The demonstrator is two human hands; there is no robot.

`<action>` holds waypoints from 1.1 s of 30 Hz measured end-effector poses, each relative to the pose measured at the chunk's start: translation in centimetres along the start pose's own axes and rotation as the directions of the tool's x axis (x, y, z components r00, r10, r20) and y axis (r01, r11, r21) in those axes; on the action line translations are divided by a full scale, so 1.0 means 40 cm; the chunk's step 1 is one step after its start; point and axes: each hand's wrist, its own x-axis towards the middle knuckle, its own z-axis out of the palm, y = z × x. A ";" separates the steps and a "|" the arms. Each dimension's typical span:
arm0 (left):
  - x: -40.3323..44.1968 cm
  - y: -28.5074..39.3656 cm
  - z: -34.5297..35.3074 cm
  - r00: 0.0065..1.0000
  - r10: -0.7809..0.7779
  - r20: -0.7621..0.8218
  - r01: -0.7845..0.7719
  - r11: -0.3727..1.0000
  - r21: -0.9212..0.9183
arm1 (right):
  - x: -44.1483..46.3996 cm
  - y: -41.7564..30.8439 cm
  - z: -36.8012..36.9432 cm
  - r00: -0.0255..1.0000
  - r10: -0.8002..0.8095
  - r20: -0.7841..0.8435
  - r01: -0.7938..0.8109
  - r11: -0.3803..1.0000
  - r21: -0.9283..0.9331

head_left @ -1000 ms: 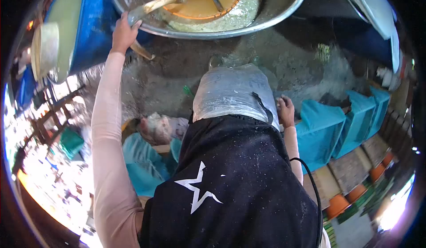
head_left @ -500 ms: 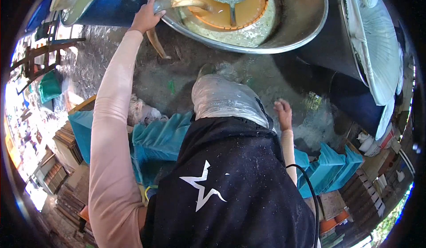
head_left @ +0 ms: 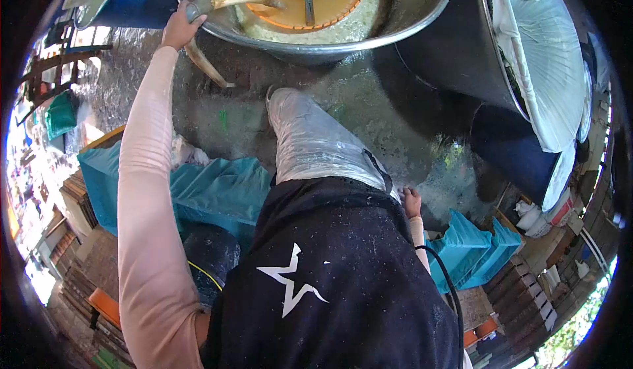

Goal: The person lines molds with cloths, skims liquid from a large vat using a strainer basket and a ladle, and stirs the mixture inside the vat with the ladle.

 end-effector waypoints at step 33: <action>0.012 -0.004 0.001 0.992 -0.126 -0.019 0.127 0.989 0.073 | 0.034 -0.077 0.009 0.993 -0.119 0.015 0.119 0.993 0.014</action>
